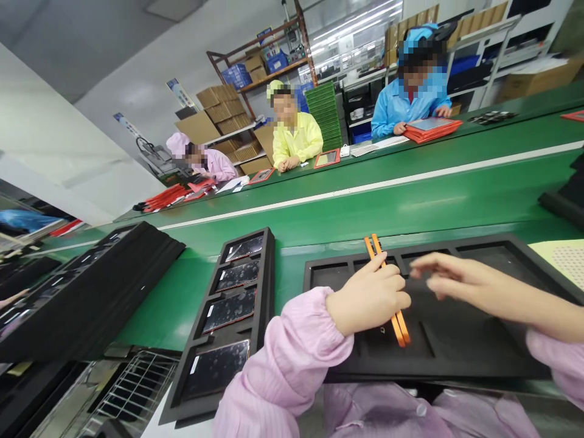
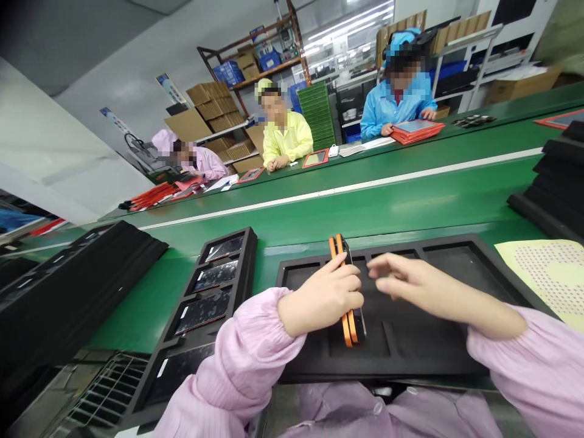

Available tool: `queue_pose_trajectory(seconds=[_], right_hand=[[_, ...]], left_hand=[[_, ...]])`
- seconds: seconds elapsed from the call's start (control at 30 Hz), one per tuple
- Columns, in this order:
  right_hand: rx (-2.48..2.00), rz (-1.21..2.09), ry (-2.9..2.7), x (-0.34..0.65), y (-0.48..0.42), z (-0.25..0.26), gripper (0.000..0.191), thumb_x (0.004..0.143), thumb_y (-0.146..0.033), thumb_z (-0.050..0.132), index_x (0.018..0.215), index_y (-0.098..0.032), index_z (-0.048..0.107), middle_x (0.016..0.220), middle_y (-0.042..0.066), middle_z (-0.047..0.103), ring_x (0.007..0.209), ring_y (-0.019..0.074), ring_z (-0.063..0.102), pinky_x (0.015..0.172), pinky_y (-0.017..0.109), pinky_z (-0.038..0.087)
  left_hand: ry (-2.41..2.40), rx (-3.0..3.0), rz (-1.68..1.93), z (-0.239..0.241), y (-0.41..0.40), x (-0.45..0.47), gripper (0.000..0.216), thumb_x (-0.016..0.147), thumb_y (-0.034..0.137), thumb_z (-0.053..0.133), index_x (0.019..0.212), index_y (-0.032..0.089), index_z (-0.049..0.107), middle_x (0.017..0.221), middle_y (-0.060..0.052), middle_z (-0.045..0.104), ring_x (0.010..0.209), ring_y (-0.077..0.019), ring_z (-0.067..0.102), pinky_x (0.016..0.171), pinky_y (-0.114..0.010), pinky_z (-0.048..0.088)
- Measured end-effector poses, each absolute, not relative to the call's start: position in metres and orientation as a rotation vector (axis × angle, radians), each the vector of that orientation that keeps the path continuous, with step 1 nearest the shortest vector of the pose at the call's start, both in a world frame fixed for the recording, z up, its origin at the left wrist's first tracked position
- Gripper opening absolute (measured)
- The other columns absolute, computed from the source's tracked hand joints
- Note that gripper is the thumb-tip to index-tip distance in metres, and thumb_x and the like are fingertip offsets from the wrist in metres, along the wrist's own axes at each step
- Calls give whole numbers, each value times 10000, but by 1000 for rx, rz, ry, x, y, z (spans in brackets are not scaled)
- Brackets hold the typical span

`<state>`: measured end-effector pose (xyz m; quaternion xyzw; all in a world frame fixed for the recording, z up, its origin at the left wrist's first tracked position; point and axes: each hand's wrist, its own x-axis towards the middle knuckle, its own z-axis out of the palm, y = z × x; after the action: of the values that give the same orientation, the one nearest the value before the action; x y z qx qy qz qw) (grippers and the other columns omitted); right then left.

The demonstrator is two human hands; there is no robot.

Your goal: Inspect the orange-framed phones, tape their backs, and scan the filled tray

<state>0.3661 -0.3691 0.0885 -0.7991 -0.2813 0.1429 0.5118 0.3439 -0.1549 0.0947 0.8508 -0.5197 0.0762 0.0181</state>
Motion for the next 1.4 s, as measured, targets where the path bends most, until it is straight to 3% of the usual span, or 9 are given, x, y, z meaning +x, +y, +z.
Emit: queue_pose_trajectory(seconds=[0.07, 0.13, 0.2, 0.27, 0.4, 0.5, 0.77, 1.2, 1.4], right_hand=[[-1928, 346, -485, 389, -356, 81, 430, 769, -478, 573, 1081, -183, 591, 966, 87, 662, 542, 126, 561, 464, 266, 480], [-1907, 365, -425, 406, -342, 71, 530, 754, -494, 558, 1157, -151, 548, 957, 98, 655, 564, 134, 561, 450, 267, 473], [-1869, 395, -424, 414, -330, 60, 551, 750, -490, 545, 1170, -133, 538, 918, 88, 655, 621, 150, 586, 503, 283, 508], [-1826, 434, -417, 415, -323, 51, 529, 742, -483, 549, 1130, -124, 555, 862, 72, 651, 633, 153, 595, 558, 304, 532], [-1759, 510, -393, 411, -317, 40, 449, 730, -453, 586, 1042, -131, 578, 776, 35, 633, 543, 124, 567, 562, 311, 528], [-1711, 536, -376, 410, -316, 37, 429, 723, -440, 593, 1032, -143, 576, 824, 39, 639, 558, 117, 564, 573, 307, 521], [-1667, 606, -323, 411, -316, 39, 485, 671, -411, 593, 1064, -134, 529, 625, -28, 559, 578, 138, 544, 582, 315, 500], [-1686, 623, -266, 413, -313, 36, 433, 626, -452, 575, 959, -194, 477, 642, -22, 547, 619, 172, 568, 605, 332, 454], [-1712, 676, -312, 412, -317, 36, 551, 617, -470, 596, 1067, -181, 463, 715, -4, 551, 715, 193, 560, 677, 362, 448]], left_hand=[[-1743, 2663, 226, 88, -163, 348, 245, 878, 125, 486, 743, 187, 680, 740, -37, 644, 927, -219, 604, 1064, -514, 338], [-1757, 2648, 275, 76, -167, 347, 244, 885, 147, 482, 751, 194, 680, 805, -55, 640, 991, -239, 590, 1044, -526, 361], [-1618, 2615, 375, 61, -165, 345, 225, 881, 134, 466, 804, 186, 671, 963, -93, 638, 1117, -265, 545, 1042, -515, 373], [-1267, 2531, 397, 46, -159, 347, 243, 837, 88, 466, 993, 168, 635, 1179, -146, 580, 1246, -289, 457, 1059, -522, 360], [-373, 2038, 35, 24, -149, 361, 707, 656, 18, 485, 1338, 168, 380, 1446, -176, 372, 1375, -298, 303, 1117, -531, 290], [-210, 1825, -126, 16, -148, 373, 729, 603, 14, 472, 1308, 183, 406, 1404, -144, 444, 1319, -269, 408, 1096, -468, 354], [-69, 1566, -194, 26, -149, 375, 345, 712, 172, 560, 1052, 189, 503, 1155, -94, 619, 1105, -232, 582, 996, -424, 432], [70, 1369, -188, 33, -156, 373, 359, 615, 192, 623, 962, 195, 532, 1017, -56, 590, 924, -199, 582, 850, -365, 460], [11, 1364, -243, 32, -152, 373, 478, 554, 179, 669, 1009, 212, 529, 1089, -57, 574, 1041, -240, 533, 976, -417, 366]])
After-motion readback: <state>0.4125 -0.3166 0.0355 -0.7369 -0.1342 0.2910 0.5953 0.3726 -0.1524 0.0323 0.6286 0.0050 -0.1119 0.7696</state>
